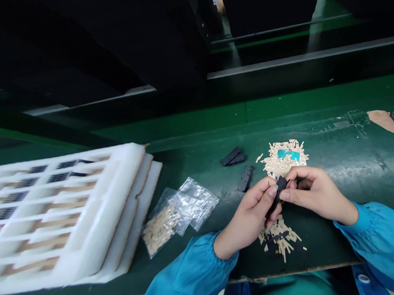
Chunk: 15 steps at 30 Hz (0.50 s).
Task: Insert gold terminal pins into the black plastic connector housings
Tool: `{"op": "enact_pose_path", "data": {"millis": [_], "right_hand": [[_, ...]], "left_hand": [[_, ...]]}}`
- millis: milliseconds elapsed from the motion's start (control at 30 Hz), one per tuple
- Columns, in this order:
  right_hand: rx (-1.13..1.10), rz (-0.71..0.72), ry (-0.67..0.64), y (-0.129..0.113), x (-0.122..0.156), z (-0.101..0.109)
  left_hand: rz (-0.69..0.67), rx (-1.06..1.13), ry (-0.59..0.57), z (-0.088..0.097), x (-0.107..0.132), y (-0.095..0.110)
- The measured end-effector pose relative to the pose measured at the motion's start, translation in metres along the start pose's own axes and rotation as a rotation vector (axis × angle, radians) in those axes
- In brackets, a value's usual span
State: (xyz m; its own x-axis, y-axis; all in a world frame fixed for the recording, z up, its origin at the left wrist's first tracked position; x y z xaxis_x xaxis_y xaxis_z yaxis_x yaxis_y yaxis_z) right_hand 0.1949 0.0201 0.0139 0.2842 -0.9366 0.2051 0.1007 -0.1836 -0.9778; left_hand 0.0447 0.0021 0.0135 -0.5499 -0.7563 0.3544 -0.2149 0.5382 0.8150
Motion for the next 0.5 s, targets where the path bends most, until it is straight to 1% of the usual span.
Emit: {"op": "enact_pose_path", "data": {"millis": [133,200,367,500], "right_hand": [[0.209,0.159,0.036,-0.008,0.0,0.005],[0.257,0.203,0.058,-0.012,0.0,0.01],[0.183,0.279,0.087,-0.022,0.004,0.018],[0.127,0.255,0.079,-0.021,0.005,0.016]], "left_hand": [[0.03,0.006,-0.037,-0.002,0.002,0.003],[0.047,-0.015,-0.037,0.0,0.002,0.004],[0.029,-0.09,-0.044,0.002,0.003,0.007],[0.037,-0.095,-0.05,0.001,0.004,0.006]]}}
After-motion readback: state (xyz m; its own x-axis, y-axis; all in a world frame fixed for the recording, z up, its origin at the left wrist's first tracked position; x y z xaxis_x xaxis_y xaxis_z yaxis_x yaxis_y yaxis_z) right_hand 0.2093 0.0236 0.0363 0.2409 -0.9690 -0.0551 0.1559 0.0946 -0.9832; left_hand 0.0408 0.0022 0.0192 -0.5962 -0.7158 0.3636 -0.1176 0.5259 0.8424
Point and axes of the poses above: each hand's wrist, its own x-axis away from the middle knuckle, its own z-axis out of the back of the hand, y = z × x, the point moved 5 cm from there along -x, towards the middle knuckle, and after that the axes turned 5 degrees about x, right-handed, at the moved point
